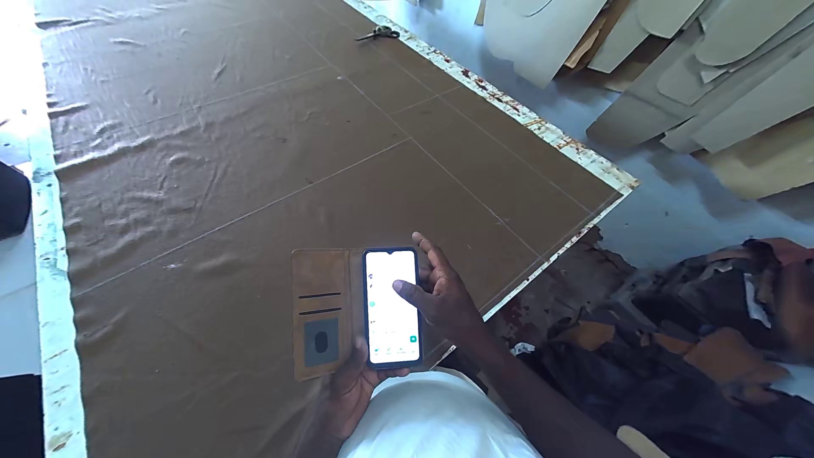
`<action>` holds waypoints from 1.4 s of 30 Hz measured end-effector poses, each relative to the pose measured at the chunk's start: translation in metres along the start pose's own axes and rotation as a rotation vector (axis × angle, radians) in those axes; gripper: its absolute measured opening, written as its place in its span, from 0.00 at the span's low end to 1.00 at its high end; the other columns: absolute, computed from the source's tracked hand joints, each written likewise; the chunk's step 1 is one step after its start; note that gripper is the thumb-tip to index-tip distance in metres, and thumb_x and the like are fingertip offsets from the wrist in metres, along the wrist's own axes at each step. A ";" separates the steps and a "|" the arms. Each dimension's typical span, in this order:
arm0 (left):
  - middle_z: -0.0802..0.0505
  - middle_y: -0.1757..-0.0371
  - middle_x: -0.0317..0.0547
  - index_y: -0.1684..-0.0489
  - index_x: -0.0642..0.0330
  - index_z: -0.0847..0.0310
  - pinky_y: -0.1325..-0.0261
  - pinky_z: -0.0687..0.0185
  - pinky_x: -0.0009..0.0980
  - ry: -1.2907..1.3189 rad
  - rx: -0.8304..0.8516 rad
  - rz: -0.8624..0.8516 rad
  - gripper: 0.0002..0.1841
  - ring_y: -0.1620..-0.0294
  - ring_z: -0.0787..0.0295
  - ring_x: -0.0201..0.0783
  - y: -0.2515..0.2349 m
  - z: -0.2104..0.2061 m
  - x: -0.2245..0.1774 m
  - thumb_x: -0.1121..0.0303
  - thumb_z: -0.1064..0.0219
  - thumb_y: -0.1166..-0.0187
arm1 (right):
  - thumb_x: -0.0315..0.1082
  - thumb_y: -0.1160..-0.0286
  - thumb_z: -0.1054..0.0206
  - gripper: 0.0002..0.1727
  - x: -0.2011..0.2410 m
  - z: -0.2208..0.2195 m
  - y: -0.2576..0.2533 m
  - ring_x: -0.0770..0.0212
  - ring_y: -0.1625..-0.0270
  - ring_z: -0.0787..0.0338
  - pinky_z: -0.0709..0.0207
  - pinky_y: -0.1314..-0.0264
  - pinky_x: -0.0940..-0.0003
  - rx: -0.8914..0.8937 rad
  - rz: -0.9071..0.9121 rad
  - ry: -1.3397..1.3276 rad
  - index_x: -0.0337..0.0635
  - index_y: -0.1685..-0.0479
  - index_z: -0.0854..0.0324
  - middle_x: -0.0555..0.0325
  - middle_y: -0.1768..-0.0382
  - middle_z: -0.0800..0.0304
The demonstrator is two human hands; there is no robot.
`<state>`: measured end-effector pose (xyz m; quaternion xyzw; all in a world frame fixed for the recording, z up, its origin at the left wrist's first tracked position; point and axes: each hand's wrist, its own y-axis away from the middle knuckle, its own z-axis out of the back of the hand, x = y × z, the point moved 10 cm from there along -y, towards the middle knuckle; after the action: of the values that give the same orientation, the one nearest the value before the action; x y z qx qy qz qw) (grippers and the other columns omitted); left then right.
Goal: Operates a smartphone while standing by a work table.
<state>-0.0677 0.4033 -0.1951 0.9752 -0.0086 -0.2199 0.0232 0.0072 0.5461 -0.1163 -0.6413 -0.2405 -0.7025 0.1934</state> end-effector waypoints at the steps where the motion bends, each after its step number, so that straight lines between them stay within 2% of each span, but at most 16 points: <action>1: 0.15 0.30 0.67 0.21 0.66 0.31 0.29 0.17 0.53 -0.004 0.006 -0.002 0.27 0.35 0.11 0.59 0.000 -0.001 0.000 0.55 0.41 0.11 | 0.32 0.25 0.26 0.49 -0.001 0.000 0.001 0.55 0.59 0.03 0.06 0.59 0.61 0.002 0.002 -0.001 0.62 0.06 0.53 0.54 0.46 0.06; 5: 0.14 0.31 0.66 0.22 0.66 0.30 0.30 0.16 0.54 -0.011 -0.014 -0.010 0.27 0.36 0.10 0.59 -0.001 0.001 -0.001 0.55 0.40 0.12 | 0.36 0.30 0.21 0.54 -0.008 0.000 0.006 0.57 0.49 0.04 0.06 0.48 0.60 0.005 0.004 0.039 0.62 0.05 0.54 0.58 0.39 0.09; 8: 0.14 0.31 0.66 0.22 0.66 0.30 0.29 0.16 0.53 -0.006 -0.007 -0.008 0.27 0.35 0.11 0.58 -0.002 0.001 -0.001 0.54 0.41 0.12 | 0.41 0.34 0.19 0.56 -0.009 0.003 0.008 0.61 0.43 0.07 0.09 0.43 0.61 -0.011 0.021 0.100 0.63 0.05 0.54 0.59 0.34 0.13; 11: 0.14 0.31 0.66 0.22 0.66 0.30 0.29 0.16 0.53 -0.006 -0.011 -0.001 0.28 0.35 0.10 0.58 -0.002 0.001 0.000 0.53 0.41 0.12 | 0.42 0.35 0.19 0.58 -0.003 0.002 0.007 0.63 0.34 0.12 0.12 0.37 0.62 -0.003 0.048 0.149 0.63 0.04 0.57 0.61 0.22 0.23; 14: 0.13 0.32 0.66 0.23 0.66 0.30 0.30 0.16 0.53 -0.014 -0.031 -0.005 0.28 0.37 0.10 0.58 -0.002 0.003 -0.001 0.53 0.40 0.12 | 0.41 0.38 0.18 0.62 -0.004 0.000 0.008 0.65 0.27 0.16 0.15 0.31 0.61 0.016 0.034 0.207 0.64 0.03 0.60 0.63 0.16 0.29; 16: 0.13 0.32 0.66 0.23 0.66 0.30 0.30 0.16 0.53 -0.013 -0.039 -0.007 0.28 0.37 0.10 0.58 -0.002 0.003 -0.001 0.53 0.40 0.12 | 0.39 0.38 0.18 0.61 -0.006 0.002 0.008 0.65 0.29 0.15 0.14 0.33 0.62 0.008 0.040 0.216 0.63 0.03 0.59 0.62 0.18 0.26; 20: 0.14 0.31 0.67 0.23 0.67 0.31 0.30 0.16 0.54 -0.011 -0.031 -0.007 0.27 0.36 0.10 0.59 -0.002 0.003 0.000 0.54 0.41 0.11 | 0.36 0.34 0.19 0.57 -0.008 0.008 0.000 0.61 0.52 0.07 0.09 0.53 0.63 -0.049 0.021 0.126 0.64 0.04 0.54 0.58 0.39 0.12; 22: 0.14 0.31 0.68 0.23 0.67 0.31 0.31 0.16 0.54 -0.004 -0.038 -0.004 0.27 0.36 0.10 0.60 -0.001 0.004 0.001 0.55 0.41 0.11 | 0.30 0.33 0.21 0.55 -0.005 0.008 -0.004 0.60 0.56 0.07 0.08 0.56 0.63 -0.070 0.008 0.058 0.61 0.05 0.53 0.56 0.43 0.11; 25: 0.14 0.31 0.66 0.22 0.66 0.30 0.30 0.16 0.53 0.001 -0.013 0.001 0.27 0.35 0.11 0.58 -0.002 0.002 0.001 0.54 0.41 0.11 | 0.28 0.32 0.22 0.55 -0.001 0.006 -0.007 0.58 0.55 0.06 0.08 0.55 0.63 -0.064 0.016 0.012 0.59 0.05 0.54 0.55 0.42 0.11; 31: 0.14 0.31 0.67 0.23 0.67 0.30 0.31 0.16 0.54 0.003 -0.016 -0.020 0.27 0.36 0.10 0.59 -0.002 0.004 -0.001 0.55 0.41 0.11 | 0.31 0.30 0.23 0.53 -0.003 0.003 -0.004 0.58 0.52 0.06 0.07 0.51 0.62 -0.041 0.034 0.012 0.59 0.05 0.54 0.55 0.40 0.11; 34: 0.14 0.32 0.67 0.23 0.67 0.30 0.31 0.16 0.54 0.010 -0.027 -0.022 0.27 0.37 0.10 0.59 -0.002 0.003 0.000 0.55 0.41 0.11 | 0.35 0.32 0.21 0.56 -0.003 0.003 -0.001 0.60 0.52 0.07 0.08 0.52 0.63 -0.030 0.035 0.066 0.62 0.04 0.56 0.57 0.38 0.14; 38: 0.14 0.32 0.66 0.23 0.66 0.30 0.30 0.16 0.53 0.015 -0.025 -0.021 0.27 0.36 0.10 0.58 -0.002 0.003 -0.001 0.55 0.41 0.11 | 0.42 0.37 0.18 0.61 -0.006 0.002 0.002 0.64 0.39 0.10 0.10 0.41 0.62 0.009 0.047 0.184 0.66 0.03 0.61 0.61 0.26 0.20; 40: 0.14 0.31 0.66 0.22 0.66 0.30 0.29 0.16 0.53 0.009 -0.021 -0.020 0.27 0.36 0.10 0.58 -0.002 0.003 -0.001 0.55 0.41 0.11 | 0.41 0.38 0.18 0.63 -0.008 0.001 0.004 0.65 0.33 0.13 0.13 0.36 0.62 0.025 0.042 0.234 0.65 0.03 0.62 0.62 0.22 0.24; 42: 0.14 0.31 0.66 0.22 0.66 0.30 0.29 0.16 0.53 -0.001 -0.021 -0.014 0.27 0.36 0.10 0.58 -0.002 0.002 0.000 0.54 0.41 0.11 | 0.38 0.37 0.18 0.61 -0.009 0.004 0.001 0.64 0.37 0.11 0.11 0.39 0.63 0.011 0.047 0.229 0.64 0.03 0.60 0.61 0.25 0.21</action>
<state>-0.0688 0.4047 -0.1973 0.9748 0.0006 -0.2207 0.0316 0.0123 0.5470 -0.1245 -0.5610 -0.2056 -0.7652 0.2396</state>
